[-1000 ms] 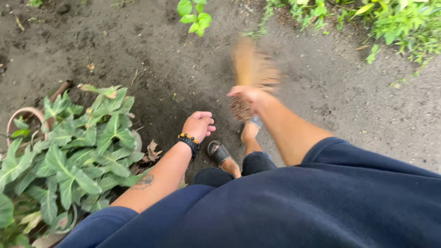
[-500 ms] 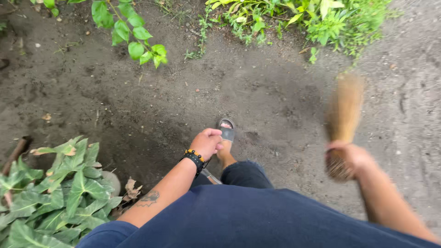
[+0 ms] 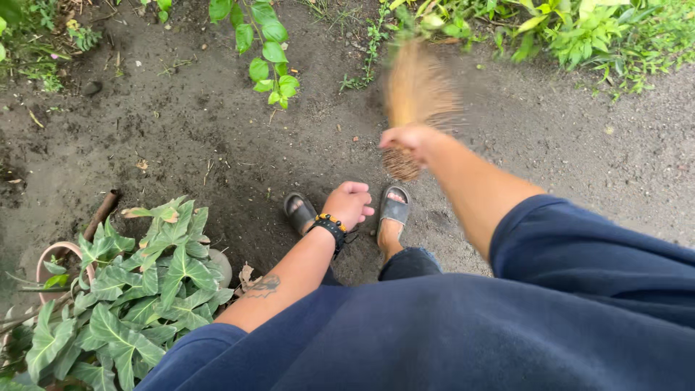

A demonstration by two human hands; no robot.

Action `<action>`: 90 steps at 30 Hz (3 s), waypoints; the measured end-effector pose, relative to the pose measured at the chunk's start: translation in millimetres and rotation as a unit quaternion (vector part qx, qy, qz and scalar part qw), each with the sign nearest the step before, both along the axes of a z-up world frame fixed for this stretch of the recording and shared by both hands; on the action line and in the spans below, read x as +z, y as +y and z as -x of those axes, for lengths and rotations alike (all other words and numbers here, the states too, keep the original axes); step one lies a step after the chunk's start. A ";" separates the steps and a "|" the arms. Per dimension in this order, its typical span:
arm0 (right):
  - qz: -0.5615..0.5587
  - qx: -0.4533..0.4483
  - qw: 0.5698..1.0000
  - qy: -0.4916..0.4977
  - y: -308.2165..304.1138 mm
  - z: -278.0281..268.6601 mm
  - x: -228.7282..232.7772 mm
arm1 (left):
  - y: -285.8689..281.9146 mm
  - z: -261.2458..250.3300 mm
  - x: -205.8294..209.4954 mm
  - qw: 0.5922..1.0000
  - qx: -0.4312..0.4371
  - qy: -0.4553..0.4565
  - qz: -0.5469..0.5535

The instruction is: The person sweeps a dirt path in a garden using a traditional straw broom. They move along the path, sweeping leaves and debris into piles while navigating around potted plants and garden beds.

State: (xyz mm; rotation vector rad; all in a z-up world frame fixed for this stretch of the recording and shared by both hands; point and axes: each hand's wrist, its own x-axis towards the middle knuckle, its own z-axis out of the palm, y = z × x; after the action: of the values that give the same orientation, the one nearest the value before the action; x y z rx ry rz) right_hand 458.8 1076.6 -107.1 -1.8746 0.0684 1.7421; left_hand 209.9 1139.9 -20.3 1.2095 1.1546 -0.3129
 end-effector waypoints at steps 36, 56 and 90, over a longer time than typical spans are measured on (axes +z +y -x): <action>-0.045 0.022 0.998 0.030 198.1 198.7 148.9 | 291.0 206.4 -12.9 0.968 0.232 -0.091 0.034; -0.098 -0.001 0.914 0.393 550.3 390.5 102.8 | 318.6 345.7 -3.2 0.885 0.461 -0.058 0.009; 0.269 0.491 0.695 0.451 501.4 295.4 116.5 | 320.1 185.1 37.8 0.737 0.612 0.192 -0.214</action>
State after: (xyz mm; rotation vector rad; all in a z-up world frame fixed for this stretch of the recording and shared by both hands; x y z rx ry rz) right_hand 163.4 1578.0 9.4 -1.1340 -0.0864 3.6207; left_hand 24.8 1460.0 17.5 0.5064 2.2179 0.7953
